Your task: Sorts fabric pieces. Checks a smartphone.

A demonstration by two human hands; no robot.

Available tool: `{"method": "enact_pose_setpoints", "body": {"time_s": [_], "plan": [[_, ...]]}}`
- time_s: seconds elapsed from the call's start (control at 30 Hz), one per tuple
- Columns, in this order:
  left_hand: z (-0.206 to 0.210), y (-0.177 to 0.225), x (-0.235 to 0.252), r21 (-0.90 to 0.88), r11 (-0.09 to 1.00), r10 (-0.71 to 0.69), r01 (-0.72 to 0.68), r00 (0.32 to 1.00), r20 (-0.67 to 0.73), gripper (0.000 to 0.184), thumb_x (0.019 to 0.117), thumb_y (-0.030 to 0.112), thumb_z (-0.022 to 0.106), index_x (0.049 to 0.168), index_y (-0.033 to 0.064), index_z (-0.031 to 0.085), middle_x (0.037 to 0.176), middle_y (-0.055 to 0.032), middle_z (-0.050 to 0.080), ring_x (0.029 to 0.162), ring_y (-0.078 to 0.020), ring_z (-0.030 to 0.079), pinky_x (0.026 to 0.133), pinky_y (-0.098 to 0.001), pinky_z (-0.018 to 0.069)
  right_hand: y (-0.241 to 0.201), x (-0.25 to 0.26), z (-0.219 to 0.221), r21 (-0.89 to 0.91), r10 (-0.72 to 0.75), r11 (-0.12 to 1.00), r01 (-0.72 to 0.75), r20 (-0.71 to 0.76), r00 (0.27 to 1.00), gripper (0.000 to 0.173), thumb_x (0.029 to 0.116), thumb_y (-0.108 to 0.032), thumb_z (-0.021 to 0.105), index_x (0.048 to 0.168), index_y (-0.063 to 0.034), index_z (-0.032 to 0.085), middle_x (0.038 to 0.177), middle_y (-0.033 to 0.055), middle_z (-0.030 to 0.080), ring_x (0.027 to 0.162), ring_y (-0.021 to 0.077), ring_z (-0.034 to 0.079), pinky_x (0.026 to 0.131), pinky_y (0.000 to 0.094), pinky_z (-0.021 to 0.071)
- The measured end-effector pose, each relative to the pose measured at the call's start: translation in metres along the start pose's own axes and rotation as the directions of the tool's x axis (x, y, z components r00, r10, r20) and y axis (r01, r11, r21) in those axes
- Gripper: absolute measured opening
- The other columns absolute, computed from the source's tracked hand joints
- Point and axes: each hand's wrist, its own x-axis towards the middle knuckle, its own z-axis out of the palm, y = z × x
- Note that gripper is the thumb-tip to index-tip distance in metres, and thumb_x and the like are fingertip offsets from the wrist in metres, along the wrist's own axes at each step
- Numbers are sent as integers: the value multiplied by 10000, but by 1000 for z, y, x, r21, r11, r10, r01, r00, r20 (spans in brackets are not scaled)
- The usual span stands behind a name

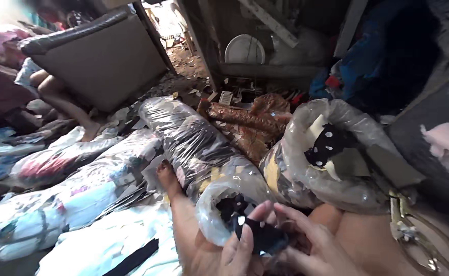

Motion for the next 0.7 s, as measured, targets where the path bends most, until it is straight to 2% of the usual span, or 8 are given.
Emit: {"method": "enact_pose_setpoints", "body": {"time_s": [0.1,0.2,0.33,0.4,0.47,0.53,0.63,0.7], "plan": [[-7,-3,17,180,971,190,-160,968,-164,374,1070,293,500,1363,72,572,1315,-40,682,1180,-154,666,975,-322,559,-19,7,-14,55,33,998,-23,-191,981,172,890,62,638,1051,36,694,874,24,732,706,43,696,646,233,606],[-41,-6,39,477,879,226,-10,889,-397,304,1021,8,458,1307,-64,534,1202,-84,668,1046,-93,672,901,-261,560,-44,13,-50,15,-189,979,204,-320,928,191,895,73,615,1027,-24,714,906,-34,736,737,26,699,657,234,624],[-124,-39,60,845,346,-86,407,911,-404,499,858,-27,703,1337,-92,580,1419,-303,518,1313,-367,525,1102,-475,433,-65,27,-97,-298,-285,944,144,-512,810,180,925,-133,647,1078,-111,738,832,-48,744,677,46,711,607,209,620],[-139,-60,70,845,7,-157,535,835,-527,640,831,43,767,1422,-23,530,1584,-326,291,1439,-456,368,1163,-527,358,-58,29,-115,-560,-288,826,-54,-503,815,375,948,-291,637,1271,-110,692,1040,5,744,737,82,719,647,257,624],[-142,-72,79,774,-194,-151,603,761,-631,887,835,138,812,1558,-11,320,1645,-324,116,1489,-469,281,1192,-502,331,-44,26,-121,-767,-366,626,-138,-446,816,540,963,-342,607,1408,-37,604,1343,182,636,844,228,730,696,405,621],[-143,-77,85,708,-308,-155,635,701,-696,1001,861,196,803,1603,-15,165,1603,-330,253,1441,-441,391,1159,-476,386,-33,17,-115,-806,-428,581,-115,-422,800,547,975,-389,569,1367,-12,628,1399,227,590,867,222,731,675,371,622],[-142,-69,85,705,-379,-222,599,681,-698,593,936,221,710,1422,-50,508,1375,-279,583,1298,-396,567,1094,-526,444,-20,0,-89,-730,-385,683,9,-349,854,478,1007,-356,593,1305,11,660,1391,246,585,900,193,728,703,311,622],[-136,-58,81,736,-367,-235,569,709,-665,429,969,228,673,1326,-6,626,1331,-228,633,1286,-367,584,1104,-529,434,-6,-9,-75,-731,-380,678,80,-256,889,445,1023,-325,591,1321,-1,659,1386,267,588,925,224,731,736,332,621]]}}
